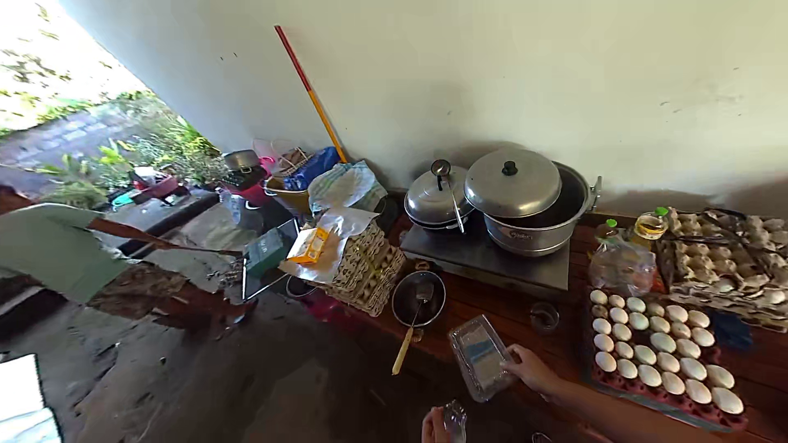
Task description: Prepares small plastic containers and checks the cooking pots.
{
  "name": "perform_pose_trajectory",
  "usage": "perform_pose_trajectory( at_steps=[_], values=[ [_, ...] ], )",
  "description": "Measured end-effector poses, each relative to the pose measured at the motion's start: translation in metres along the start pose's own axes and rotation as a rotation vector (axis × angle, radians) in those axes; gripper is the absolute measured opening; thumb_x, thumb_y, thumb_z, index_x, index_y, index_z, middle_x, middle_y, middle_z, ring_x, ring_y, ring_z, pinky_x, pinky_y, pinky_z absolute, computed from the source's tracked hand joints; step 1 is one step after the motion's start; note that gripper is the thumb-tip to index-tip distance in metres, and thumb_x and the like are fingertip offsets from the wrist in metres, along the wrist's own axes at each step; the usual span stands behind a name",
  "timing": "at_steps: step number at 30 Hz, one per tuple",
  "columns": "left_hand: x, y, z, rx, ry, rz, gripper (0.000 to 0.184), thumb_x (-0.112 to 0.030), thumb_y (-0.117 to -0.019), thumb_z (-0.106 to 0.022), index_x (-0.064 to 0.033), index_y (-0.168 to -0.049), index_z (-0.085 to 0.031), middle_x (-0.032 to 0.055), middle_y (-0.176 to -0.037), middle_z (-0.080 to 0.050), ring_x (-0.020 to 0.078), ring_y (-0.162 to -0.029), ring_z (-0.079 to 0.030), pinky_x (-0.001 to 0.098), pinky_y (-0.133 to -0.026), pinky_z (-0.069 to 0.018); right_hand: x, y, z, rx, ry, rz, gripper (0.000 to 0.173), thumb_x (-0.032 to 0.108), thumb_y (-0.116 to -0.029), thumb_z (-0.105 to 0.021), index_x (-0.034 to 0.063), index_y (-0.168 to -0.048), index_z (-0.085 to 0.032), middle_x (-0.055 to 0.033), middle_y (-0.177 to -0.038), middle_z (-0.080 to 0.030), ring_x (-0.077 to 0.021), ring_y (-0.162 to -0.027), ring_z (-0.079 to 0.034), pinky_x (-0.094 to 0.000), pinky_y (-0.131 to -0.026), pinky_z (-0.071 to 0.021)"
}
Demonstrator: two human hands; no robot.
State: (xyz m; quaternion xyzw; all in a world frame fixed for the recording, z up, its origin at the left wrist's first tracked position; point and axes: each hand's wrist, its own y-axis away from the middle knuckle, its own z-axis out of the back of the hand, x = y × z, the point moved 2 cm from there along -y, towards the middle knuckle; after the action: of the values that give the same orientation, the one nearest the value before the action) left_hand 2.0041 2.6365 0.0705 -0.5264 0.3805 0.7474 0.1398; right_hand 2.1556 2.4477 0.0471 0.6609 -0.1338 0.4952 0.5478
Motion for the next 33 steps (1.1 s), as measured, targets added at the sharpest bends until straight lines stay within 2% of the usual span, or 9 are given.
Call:
perform_pose_trajectory(
  at_steps=[10, 13, 16, 19, 21, 22, 25, 29, 33],
  values=[
    [-0.03, -0.241, -0.027, -0.019, -0.135, 0.266, 0.062, -0.043, -0.1133, -0.026, 0.0022, -0.085, -0.056, 0.0009, -0.059, -0.041, 0.0091, -0.046, -0.037, 0.025, -0.046, -0.0345, 0.052, -0.2, -0.063, -0.026, 0.262, -0.232, 0.048, 0.018, -0.1019, -0.065, -0.007, -0.14, -0.052, -0.0317, -0.134, -0.059, -0.0435, -0.125, -0.059, -0.0555, -0.108, -0.0448],
    [-0.047, -0.318, -0.033, 0.006, -0.212, 0.308, 0.07, -0.046, -0.113, -0.02, 0.0116, -0.107, -0.06, 0.0171, -0.081, -0.055, 0.0241, -0.07, -0.05, 0.0426, -0.067, -0.0463, 0.091, -0.243, -0.09, -0.006, 0.275, -0.287, 0.049, 0.023, -0.1044, -0.062, -0.0062, -0.142, -0.051, -0.0307, -0.139, -0.057, -0.042, -0.131, -0.055, -0.054, -0.112, -0.0419],
    [-0.066, -0.388, -0.043, 0.043, -0.326, 0.229, 0.067, -0.042, -0.1135, -0.025, 0.0137, -0.119, -0.062, 0.0332, -0.108, -0.064, 0.0407, -0.1, -0.061, 0.0569, -0.091, -0.0478, 0.119, -0.289, -0.113, -0.011, 0.31, -0.305, 0.062, 0.033, -0.1061, -0.058, -0.0054, -0.151, -0.041, -0.0307, -0.149, -0.05, -0.0416, -0.14, -0.049, -0.0545, -0.118, -0.0374],
    [-0.062, -0.45, -0.06, 0.248, -0.473, 0.166, 0.061, -0.04, -0.1139, -0.024, 0.0069, -0.131, -0.061, 0.0314, -0.111, -0.065, 0.0401, -0.094, -0.065, 0.055, -0.086, -0.0518, 0.158, -0.312, -0.115, -0.076, 0.415, -0.215, 0.063, 0.032, -0.1028, -0.063, -0.0029, -0.151, -0.042, -0.029, -0.153, -0.044, -0.0412, -0.142, -0.047, -0.0545, -0.118, -0.0379],
    [-0.059, -0.476, -0.074, 0.418, -0.615, 0.202, 0.059, -0.042, -0.1132, -0.028, 0.0004, -0.151, -0.043, 0.0369, -0.14, -0.05, 0.0499, -0.113, -0.062, 0.0611, -0.091, -0.0533, 0.2, -0.306, -0.093, -0.2, 0.419, -0.102, 0.057, 0.026, -0.1025, -0.063, -0.0036, -0.148, -0.046, -0.0278, -0.152, -0.046, -0.0394, -0.14, -0.048, -0.0503, -0.117, -0.04],
    [-0.06, -0.487, -0.08, 0.525, -0.731, 0.189, 0.06, -0.04, -0.1126, -0.032, -0.0077, -0.162, -0.026, 0.0386, -0.157, -0.029, 0.0568, -0.128, -0.051, 0.066, -0.098, -0.0493, 0.218, -0.303, -0.075, -0.293, 0.426, -0.056, 0.055, 0.024, -0.1034, -0.06, -0.0042, -0.148, -0.045, -0.0273, -0.151, -0.047, -0.0382, -0.14, -0.049, -0.0481, -0.117, -0.0408],
    [-0.069, -0.496, -0.099, 0.607, -0.956, 0.158, 0.07, -0.043, -0.1085, -0.046, -0.0117, -0.165, -0.019, 0.0382, -0.164, -0.008, 0.0593, -0.142, -0.032, 0.0653, -0.109, -0.0399, 0.259, -0.304, -0.011, -0.626, 0.431, -0.047, 0.053, 0.021, -0.1032, -0.059, -0.0077, -0.146, -0.044, -0.0308, -0.147, -0.048, -0.0417, -0.138, -0.049, -0.0483, -0.116, -0.0409],
    [-0.076, -0.494, -0.11, 0.616, -1.021, 0.076, 0.072, -0.036, -0.1038, -0.06, 0.0003, -0.159, -0.03, 0.0372, -0.163, -0.015, 0.0513, -0.146, -0.034, 0.0558, -0.116, -0.0375, 0.272, -0.335, 0.048, -0.697, 0.297, -0.265, 0.06, 0.03, -0.1054, -0.059, -0.0071, -0.149, -0.039, -0.0309, -0.149, -0.047, -0.041, -0.139, -0.048, -0.0503, -0.115, -0.0398],
    [-0.082, -0.482, -0.103, 0.596, -0.941, -0.021, 0.064, -0.025, -0.102, -0.064, 0.0048, -0.153, -0.039, 0.0364, -0.159, -0.026, 0.049, -0.143, -0.04, 0.0534, -0.115, -0.0389, 0.254, -0.369, 0.055, -0.668, -0.031, -0.317, 0.06, 0.032, -0.1077, -0.055, -0.0071, -0.148, -0.035, -0.0297, -0.137, -0.055, -0.0348, -0.12, -0.061, -0.0459, -0.101, -0.049]
  ],
)
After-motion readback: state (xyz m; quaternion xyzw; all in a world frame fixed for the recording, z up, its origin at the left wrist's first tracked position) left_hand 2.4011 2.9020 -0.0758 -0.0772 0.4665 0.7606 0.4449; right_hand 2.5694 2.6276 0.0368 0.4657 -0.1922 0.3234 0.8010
